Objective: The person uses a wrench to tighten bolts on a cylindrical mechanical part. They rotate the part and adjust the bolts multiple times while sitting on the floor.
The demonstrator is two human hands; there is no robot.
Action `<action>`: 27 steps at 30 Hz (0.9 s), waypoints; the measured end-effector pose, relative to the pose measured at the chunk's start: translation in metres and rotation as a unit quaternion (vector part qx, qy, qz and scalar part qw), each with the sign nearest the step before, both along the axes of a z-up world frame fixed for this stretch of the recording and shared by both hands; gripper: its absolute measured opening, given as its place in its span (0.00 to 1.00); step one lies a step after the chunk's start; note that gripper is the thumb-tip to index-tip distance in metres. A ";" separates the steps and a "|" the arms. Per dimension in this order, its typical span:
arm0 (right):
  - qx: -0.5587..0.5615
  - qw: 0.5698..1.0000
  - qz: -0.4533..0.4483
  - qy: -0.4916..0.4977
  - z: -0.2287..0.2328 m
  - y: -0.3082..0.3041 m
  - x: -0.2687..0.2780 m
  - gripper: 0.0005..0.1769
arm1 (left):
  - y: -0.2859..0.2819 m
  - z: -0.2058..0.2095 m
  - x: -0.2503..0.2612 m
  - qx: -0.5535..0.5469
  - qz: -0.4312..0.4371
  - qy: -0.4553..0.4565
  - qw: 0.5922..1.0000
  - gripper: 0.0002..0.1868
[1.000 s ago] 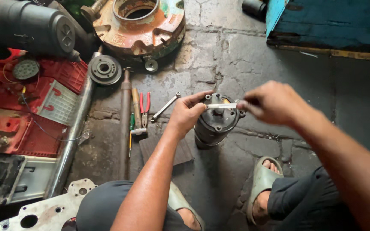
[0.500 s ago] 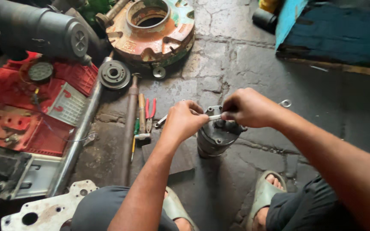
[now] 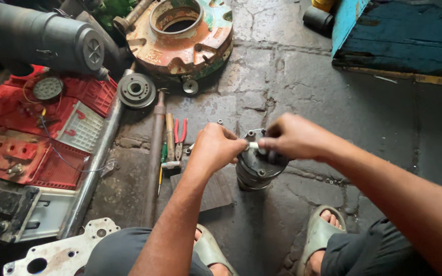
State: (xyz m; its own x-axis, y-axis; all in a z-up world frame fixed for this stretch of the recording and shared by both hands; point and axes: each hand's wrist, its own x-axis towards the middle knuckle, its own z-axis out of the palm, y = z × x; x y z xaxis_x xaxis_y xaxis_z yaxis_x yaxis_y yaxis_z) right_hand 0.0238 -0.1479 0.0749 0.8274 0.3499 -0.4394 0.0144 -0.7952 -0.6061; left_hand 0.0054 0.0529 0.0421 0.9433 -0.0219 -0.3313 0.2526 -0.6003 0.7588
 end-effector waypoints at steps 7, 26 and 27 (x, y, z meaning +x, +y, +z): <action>0.111 0.960 -0.121 0.226 0.007 0.009 -0.025 0.18 | 0.003 -0.004 0.000 -0.022 -0.008 -0.029 0.999 0.16; -0.116 0.988 0.074 -0.071 -0.017 -0.012 -0.006 0.21 | 0.002 -0.009 0.002 0.012 -0.035 -0.050 0.998 0.14; -0.120 0.984 0.078 -0.111 -0.018 -0.013 0.002 0.16 | 0.001 -0.011 0.003 0.015 -0.035 -0.055 0.998 0.14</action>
